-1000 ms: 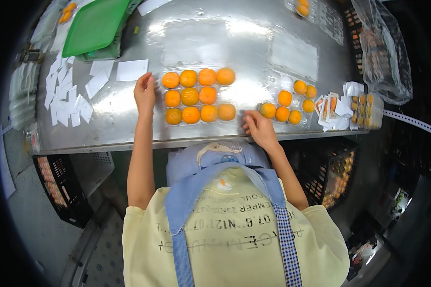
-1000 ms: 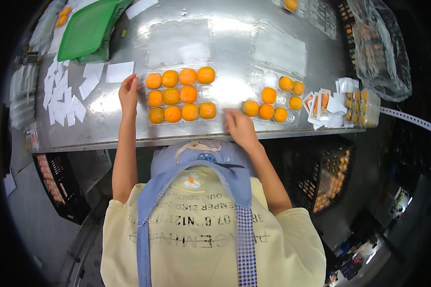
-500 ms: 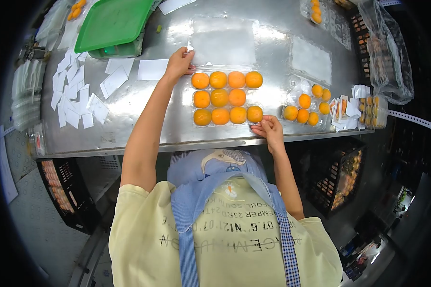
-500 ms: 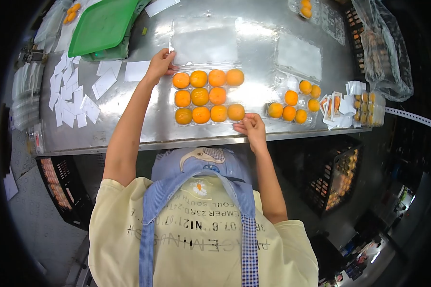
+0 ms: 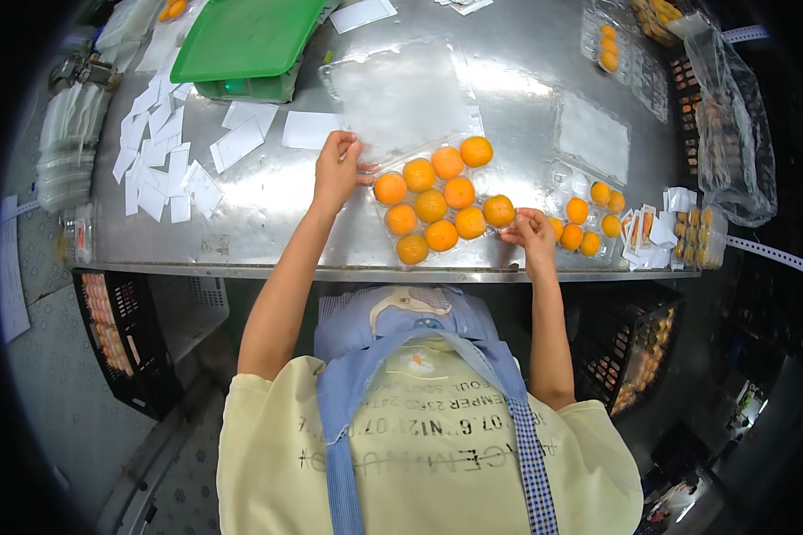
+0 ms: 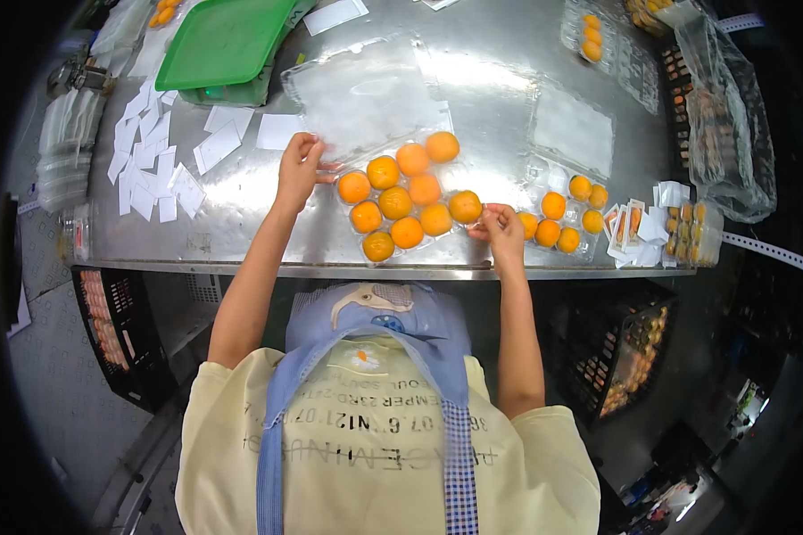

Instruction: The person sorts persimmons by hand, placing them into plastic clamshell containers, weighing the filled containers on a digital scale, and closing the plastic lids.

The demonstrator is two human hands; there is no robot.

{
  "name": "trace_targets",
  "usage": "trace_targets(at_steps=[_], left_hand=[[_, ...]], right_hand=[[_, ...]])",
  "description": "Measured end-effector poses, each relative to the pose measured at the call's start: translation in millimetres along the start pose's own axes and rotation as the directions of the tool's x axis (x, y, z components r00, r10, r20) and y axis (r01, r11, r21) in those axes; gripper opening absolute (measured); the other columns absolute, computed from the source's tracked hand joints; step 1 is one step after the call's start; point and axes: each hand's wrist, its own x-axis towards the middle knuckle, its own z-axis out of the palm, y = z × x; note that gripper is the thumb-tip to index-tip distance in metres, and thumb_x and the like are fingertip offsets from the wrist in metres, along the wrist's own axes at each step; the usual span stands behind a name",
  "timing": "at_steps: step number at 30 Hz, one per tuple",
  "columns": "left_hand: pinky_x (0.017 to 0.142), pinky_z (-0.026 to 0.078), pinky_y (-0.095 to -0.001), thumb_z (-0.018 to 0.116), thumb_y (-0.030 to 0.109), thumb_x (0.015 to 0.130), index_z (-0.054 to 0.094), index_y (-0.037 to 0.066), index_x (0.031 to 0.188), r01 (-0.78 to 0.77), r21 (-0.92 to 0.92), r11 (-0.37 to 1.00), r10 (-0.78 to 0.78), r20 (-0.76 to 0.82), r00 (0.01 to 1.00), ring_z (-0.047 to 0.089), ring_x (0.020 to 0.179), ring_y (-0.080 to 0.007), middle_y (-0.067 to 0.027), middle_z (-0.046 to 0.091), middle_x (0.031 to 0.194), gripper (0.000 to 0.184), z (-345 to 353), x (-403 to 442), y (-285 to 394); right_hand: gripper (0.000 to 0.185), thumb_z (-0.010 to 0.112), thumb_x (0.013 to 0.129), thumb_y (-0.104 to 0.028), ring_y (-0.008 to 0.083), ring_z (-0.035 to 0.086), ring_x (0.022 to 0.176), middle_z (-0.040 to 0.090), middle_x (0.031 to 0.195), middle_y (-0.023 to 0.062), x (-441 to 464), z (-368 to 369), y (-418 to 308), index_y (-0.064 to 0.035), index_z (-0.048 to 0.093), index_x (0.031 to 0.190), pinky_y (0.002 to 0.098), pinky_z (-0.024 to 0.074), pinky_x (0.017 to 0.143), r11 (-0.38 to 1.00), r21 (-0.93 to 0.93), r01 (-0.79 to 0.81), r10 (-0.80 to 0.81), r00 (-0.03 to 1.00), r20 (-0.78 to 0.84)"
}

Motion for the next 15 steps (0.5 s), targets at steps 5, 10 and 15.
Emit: trace_targets(at_steps=[5,10,15], left_hand=[[0.049,0.054,-0.0245,0.048,0.01,0.095,0.046,0.0,0.111,-0.109,-0.015,0.994,0.105,-0.154,0.982,0.066,0.069,-0.018,-0.0124,0.063,0.1,0.019,-13,-31,36],[0.053,0.057,-0.027,0.049,0.016,0.096,0.047,0.0,0.113,-0.169,-0.021,0.985,0.165,-0.121,0.979,0.069,0.074,-0.0237,-0.015,0.064,0.1,0.024,-44,-38,93],[0.047,0.055,-0.0276,0.054,0.013,0.093,0.048,-0.004,0.112,-0.29,0.074,0.954,0.297,-0.114,0.948,0.069,0.072,-0.0257,-0.0142,0.063,0.101,0.026,-101,12,160]], right_hand=[[0.021,0.058,0.091,-0.01,0.0154,0.063,0.067,0.06,0.083,0.008,9,13,-38,0.0039,0.055,0.107,0.0278,0.0577,0.063,1.0,-0.01,-0.001,0.002,0.997,0.079],[0.017,0.056,0.092,-0.009,0.0192,0.067,0.069,0.064,0.081,0.0106,1,25,-86,0.0023,0.056,0.105,0.0296,0.0589,0.064,0.998,0.058,0.025,-0.036,0.981,0.192],[0.019,0.058,0.091,-0.009,0.0224,0.068,0.075,0.064,0.085,0.0124,2,95,-126,0.0029,0.054,0.105,0.0325,0.06,0.069,0.976,0.193,0.103,-0.158,0.942,0.297]])
